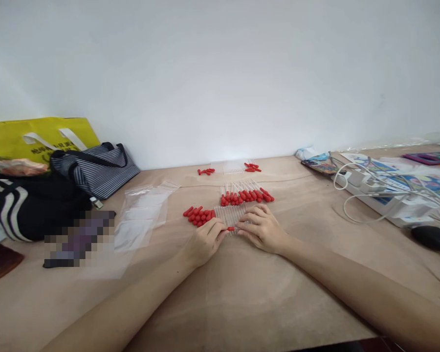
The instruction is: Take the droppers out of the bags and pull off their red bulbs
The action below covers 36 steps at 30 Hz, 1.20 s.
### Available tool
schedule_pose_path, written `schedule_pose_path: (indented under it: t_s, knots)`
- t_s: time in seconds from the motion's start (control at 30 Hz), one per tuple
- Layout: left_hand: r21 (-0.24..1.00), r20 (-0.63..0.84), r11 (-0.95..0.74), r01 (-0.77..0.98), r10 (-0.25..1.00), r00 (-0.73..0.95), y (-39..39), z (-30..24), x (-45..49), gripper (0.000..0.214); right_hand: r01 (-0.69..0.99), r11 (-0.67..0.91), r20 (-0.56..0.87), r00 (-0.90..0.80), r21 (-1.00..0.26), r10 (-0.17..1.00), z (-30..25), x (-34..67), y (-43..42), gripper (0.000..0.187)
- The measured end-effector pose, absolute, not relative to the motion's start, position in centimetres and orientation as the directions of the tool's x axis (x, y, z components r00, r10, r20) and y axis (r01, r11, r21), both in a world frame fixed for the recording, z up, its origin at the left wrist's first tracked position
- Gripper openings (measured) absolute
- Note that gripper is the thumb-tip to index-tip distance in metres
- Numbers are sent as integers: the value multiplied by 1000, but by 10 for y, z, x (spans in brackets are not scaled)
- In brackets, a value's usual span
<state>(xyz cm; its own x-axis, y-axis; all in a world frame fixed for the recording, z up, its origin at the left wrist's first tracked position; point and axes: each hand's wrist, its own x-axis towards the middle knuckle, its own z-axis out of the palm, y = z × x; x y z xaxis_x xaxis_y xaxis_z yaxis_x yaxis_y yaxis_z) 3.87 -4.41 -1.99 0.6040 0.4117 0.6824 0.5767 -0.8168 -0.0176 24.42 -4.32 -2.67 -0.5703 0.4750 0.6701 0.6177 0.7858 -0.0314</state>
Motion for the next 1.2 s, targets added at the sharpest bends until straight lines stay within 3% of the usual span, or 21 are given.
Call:
schedule_pose_path:
  t_s: [0.2, 0.3, 0.8, 0.87, 1.0, 1.2]
  knots:
    - [-97, 665, -828, 553, 359, 655, -43, -16, 36, 25, 594, 803, 735, -568, 53, 371, -28, 241, -45, 17]
    - [-97, 661, -851, 516, 332, 673, -41, -17, 36, 16, 574, 814, 752, -575, 91, 322, -28, 241, -46, 16]
    - [-91, 643, -906, 414, 264, 719, -46, -13, 30, 13, 530, 835, 763, -598, 147, 245, -26, 253, -48, 16]
    - [-63, 668, -903, 424, 278, 691, -47, -12, 26, 14, 566, 818, 770, -564, 100, 297, -27, 259, -46, 17]
    - [86, 719, -836, 541, 428, 547, -49, -10, 21, 15, 684, 726, 749, -444, -70, 491, -30, 266, -41, 20]
    - [318, 750, -524, 790, 649, 128, -23, -4, -1, 28, 749, 561, 640, -244, -353, 729, -38, 263, -32, 24]
